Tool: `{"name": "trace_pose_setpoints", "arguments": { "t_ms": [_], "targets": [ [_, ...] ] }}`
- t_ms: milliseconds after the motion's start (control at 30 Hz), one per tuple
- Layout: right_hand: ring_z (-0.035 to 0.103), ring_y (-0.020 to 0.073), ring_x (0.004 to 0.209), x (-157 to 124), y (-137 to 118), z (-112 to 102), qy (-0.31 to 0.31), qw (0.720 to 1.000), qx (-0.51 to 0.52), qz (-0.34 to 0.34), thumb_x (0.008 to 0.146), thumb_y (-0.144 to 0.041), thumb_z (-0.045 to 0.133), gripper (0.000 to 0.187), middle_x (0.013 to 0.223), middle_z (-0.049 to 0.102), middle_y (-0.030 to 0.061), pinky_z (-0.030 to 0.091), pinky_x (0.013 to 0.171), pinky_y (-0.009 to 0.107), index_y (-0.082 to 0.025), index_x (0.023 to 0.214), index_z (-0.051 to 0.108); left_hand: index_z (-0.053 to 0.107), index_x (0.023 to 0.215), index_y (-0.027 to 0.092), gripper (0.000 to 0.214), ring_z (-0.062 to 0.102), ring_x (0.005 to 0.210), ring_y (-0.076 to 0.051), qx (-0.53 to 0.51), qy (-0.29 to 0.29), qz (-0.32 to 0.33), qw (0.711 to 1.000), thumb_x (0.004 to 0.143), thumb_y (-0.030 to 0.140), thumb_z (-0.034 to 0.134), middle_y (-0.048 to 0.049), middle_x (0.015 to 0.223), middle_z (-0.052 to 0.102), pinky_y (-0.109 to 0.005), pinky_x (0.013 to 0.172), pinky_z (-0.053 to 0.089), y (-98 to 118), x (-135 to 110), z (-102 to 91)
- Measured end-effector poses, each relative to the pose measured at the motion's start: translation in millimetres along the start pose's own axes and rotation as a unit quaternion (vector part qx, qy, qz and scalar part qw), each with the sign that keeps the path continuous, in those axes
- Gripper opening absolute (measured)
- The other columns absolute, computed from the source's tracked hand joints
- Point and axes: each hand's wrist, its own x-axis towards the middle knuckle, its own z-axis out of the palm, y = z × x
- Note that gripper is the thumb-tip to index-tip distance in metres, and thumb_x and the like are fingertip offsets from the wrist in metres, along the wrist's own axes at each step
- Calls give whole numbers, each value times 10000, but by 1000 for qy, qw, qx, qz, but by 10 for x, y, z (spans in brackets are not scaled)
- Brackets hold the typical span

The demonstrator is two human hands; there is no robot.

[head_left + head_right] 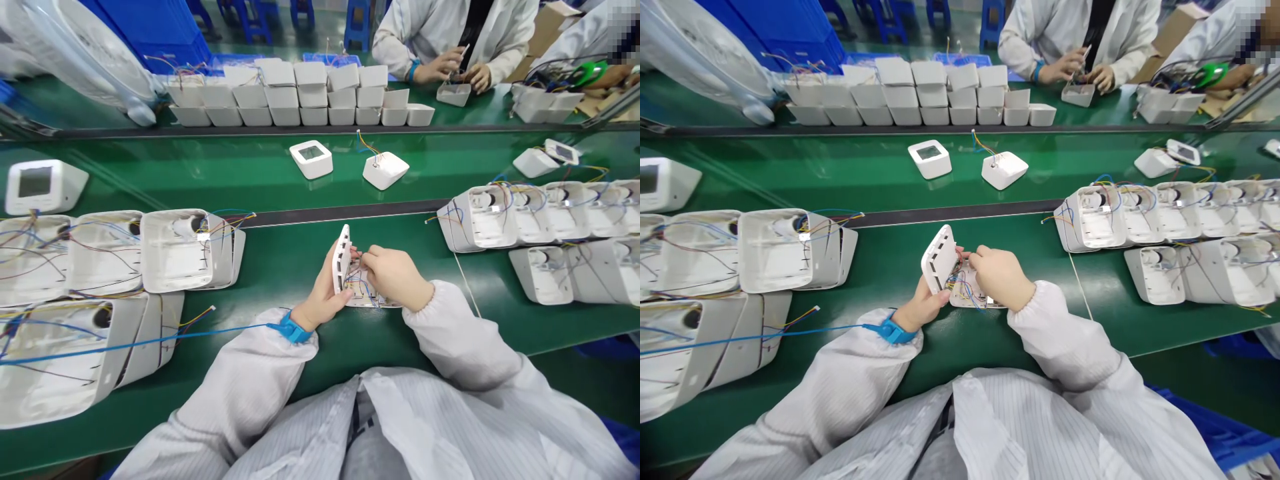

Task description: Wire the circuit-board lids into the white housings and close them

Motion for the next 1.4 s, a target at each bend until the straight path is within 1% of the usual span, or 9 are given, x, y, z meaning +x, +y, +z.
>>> {"name": "trace_pose_setpoints", "arguments": {
  "t_ms": [133, 233, 400, 567, 867, 1000, 1167, 1267, 1400],
  "targets": [
    [576, 137, 728, -33, 80, 114, 77, 993, 85, -3, 945, -277, 550, 176, 843, 635, 24, 357, 616, 271, -192, 870, 686, 377, 1424, 187, 781, 409, 1353, -365, -27, 14, -20, 999, 805, 594, 625, -185, 1447, 400, -538, 1136, 308, -15, -20, 12],
    [562, 137, 764, -50, 90, 147, 108, 986, 124, -5, 965, -335, 545, 221, 850, 646, 23, 370, 653, 265, -212, 881, 708, 427, 1389, 198, 763, 415, 1354, -371, -57, 16, -32, 998, 785, 614, 639, -184, 1460, 396, -540, 1130, 321, -23, -27, 21],
    [519, 163, 807, -34, 101, 136, 103, 986, 129, -16, 952, -328, 572, 191, 906, 671, 28, 370, 665, 287, -247, 909, 739, 405, 1415, 192, 750, 422, 1351, -373, -38, -3, -44, 998, 812, 574, 634, -194, 1482, 383, -550, 1132, 318, 2, -28, 14],
    [517, 165, 805, -38, 124, 154, 99, 985, 142, -20, 951, -284, 568, 205, 914, 678, 29, 381, 666, 295, -225, 840, 730, 256, 1502, 201, 844, 393, 1372, -362, 5, -23, -39, 999, 827, 551, 624, -188, 1482, 391, -534, 1141, 315, 15, -23, 0],
    [526, 172, 803, -39, 158, 195, 120, 976, 171, -55, 968, -241, 516, 233, 904, 676, 39, 408, 675, 306, -225, 852, 718, 281, 1506, 207, 817, 415, 1354, -364, 55, -24, -35, 998, 837, 557, 594, -167, 1474, 416, -522, 1137, 331, 28, -1, -5],
    [504, 176, 788, -32, 154, 184, 108, 981, 147, -65, 976, -217, 476, 275, 855, 656, 48, 394, 649, 309, -198, 821, 702, 264, 1519, 205, 779, 411, 1358, -363, 99, -42, -28, 994, 873, 537, 545, -159, 1481, 421, -519, 1142, 324, 72, 15, 6],
    [453, 181, 736, -19, 129, 161, 95, 988, 99, -66, 965, -173, 447, 311, 774, 607, 51, 348, 601, 316, -178, 744, 666, 194, 1542, 211, 776, 394, 1377, -356, 136, -61, -3, 989, 896, 490, 523, -134, 1540, 361, -492, 1148, 318, 97, 46, 26],
    [437, 184, 722, -15, 126, 179, 93, 992, 57, -60, 959, -168, 446, 321, 740, 574, 53, 320, 582, 322, -173, 702, 639, 169, 1547, 208, 786, 400, 1377, -351, 133, -74, -17, 988, 903, 510, 505, -130, 1552, 349, -472, 1146, 327, 103, 56, 20],
    [450, 182, 724, -6, 123, 226, 97, 992, 44, -64, 962, -193, 475, 308, 736, 565, 53, 320, 585, 319, -166, 705, 643, 239, 1532, 198, 796, 384, 1392, -357, 102, -77, -45, 991, 880, 538, 544, -133, 1539, 375, -467, 1171, 290, 99, 57, 2]
  ]
}}
